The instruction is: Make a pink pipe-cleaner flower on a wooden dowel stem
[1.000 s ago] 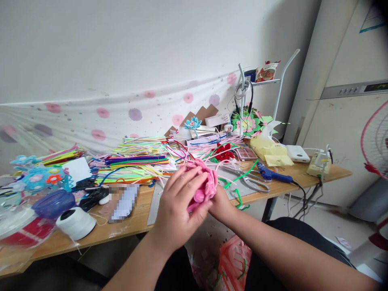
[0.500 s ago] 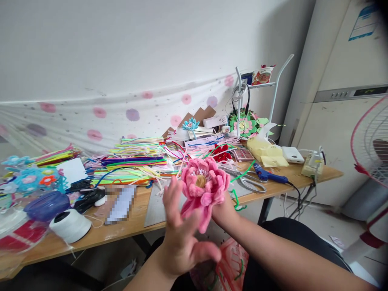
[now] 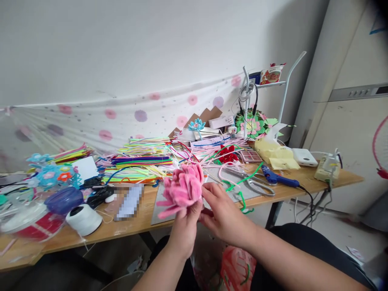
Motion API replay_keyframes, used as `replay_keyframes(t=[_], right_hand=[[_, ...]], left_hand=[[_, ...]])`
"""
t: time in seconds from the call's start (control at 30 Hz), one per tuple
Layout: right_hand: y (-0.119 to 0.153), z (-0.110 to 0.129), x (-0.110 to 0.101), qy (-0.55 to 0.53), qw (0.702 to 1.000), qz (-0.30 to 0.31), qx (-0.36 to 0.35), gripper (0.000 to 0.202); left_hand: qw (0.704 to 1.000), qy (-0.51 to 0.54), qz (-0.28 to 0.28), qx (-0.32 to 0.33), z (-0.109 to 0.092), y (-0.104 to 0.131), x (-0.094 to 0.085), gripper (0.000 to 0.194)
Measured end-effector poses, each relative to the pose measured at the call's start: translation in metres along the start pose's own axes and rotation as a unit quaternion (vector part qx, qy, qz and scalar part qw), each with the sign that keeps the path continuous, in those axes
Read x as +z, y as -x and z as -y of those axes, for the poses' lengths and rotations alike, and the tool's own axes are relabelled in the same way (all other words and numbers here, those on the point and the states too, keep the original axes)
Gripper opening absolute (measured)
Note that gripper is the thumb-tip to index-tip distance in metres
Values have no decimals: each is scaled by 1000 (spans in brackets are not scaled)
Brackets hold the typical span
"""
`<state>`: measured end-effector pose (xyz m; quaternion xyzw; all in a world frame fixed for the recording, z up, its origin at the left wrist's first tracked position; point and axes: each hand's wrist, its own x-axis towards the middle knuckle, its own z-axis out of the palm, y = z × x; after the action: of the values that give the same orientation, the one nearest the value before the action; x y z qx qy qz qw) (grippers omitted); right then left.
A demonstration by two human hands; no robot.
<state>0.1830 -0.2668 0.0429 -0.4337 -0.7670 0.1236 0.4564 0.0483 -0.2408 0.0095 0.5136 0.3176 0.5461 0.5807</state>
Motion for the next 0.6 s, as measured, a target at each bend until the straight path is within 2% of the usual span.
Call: replay_keyframes(t=[0.03,0.1,0.17,0.2,0.3,0.4,0.5,0.6], right_hand=[[1,-3,-4,27,1000,-10,-4,39],[2,-9,-12,42,995,-81,-32,39],[2,-12,-17,43,983,-158,-86,34],[2,-12,-18,44,977,-175,-117,33],[1,-8,-18,66,967,-175,-174,34],[3,-2,-13,92,966,-174,-169,23],[9,3,-4,88,972,-127,-179,9],[15,4,0,126,963,-73,-225,10]], left_hand=[[1000,-15,-19,-2,1,-2,-1,21],[998,-46,-40,-5,1,-6,-2,24],[998,-55,-35,-6,2,-8,-1,28],[998,-58,-28,-7,2,-9,0,29],[999,-43,-2,-16,3,-8,7,23],[999,-20,2,-30,3,-6,12,21],[999,-1,-7,-45,1,-4,12,19],[998,27,-12,-63,-4,-4,10,18]])
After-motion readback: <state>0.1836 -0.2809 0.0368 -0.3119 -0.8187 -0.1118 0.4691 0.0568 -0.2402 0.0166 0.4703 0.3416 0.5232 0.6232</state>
